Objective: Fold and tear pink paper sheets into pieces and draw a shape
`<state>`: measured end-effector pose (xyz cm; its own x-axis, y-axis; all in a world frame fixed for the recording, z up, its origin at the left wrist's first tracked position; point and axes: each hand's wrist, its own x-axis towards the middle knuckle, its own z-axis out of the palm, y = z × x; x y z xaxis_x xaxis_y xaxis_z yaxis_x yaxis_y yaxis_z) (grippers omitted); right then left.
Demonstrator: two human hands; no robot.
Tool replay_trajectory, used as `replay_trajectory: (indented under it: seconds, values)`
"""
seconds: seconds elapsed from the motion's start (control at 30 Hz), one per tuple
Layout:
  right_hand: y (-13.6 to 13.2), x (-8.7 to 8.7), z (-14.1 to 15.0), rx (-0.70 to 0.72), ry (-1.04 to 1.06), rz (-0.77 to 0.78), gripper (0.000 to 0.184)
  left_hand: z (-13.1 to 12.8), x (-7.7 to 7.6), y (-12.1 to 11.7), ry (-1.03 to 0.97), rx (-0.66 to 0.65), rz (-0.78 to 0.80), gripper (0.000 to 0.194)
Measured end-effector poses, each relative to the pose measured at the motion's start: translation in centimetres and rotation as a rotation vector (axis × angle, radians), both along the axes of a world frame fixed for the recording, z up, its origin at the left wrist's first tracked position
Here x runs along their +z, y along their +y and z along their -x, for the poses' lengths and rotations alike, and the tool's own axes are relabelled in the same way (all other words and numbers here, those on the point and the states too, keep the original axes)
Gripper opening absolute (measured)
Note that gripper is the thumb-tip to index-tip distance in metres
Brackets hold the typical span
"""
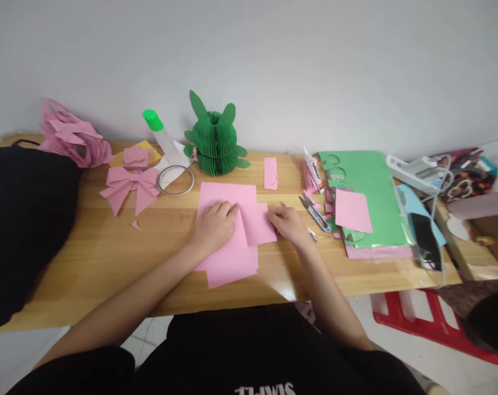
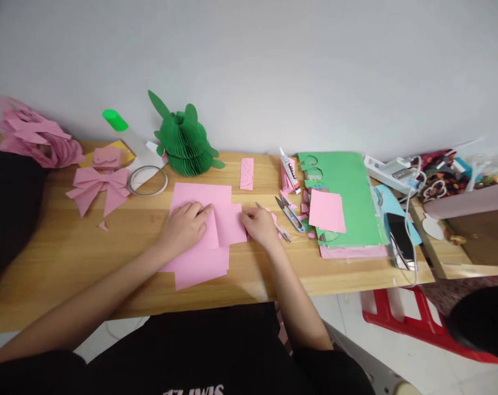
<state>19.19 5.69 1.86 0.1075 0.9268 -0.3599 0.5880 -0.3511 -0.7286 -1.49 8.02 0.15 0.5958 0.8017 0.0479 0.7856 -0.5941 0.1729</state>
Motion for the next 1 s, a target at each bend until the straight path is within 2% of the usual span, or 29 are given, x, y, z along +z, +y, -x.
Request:
replay_trajectory:
  seconds: [0.2, 0.37, 1.0]
  values:
    - [-0.7, 0.2, 1.1, -0.032, -0.132, -0.08, 0.042, -0.2, 0.0, -0.1, 0.048, -0.008, -0.003, 0.044]
    - [-1.0, 0.1, 1.4, -0.049, -0.172, -0.09, 0.04, -0.2, 0.2, -0.1, 0.07, -0.004, -0.006, 0.044]
    - [-2.2, -0.8, 1.2, -0.078, -0.181, -0.199, 0.032, 0.0, -0.3, -0.3, 0.059, -0.002, -0.057, 0.044]
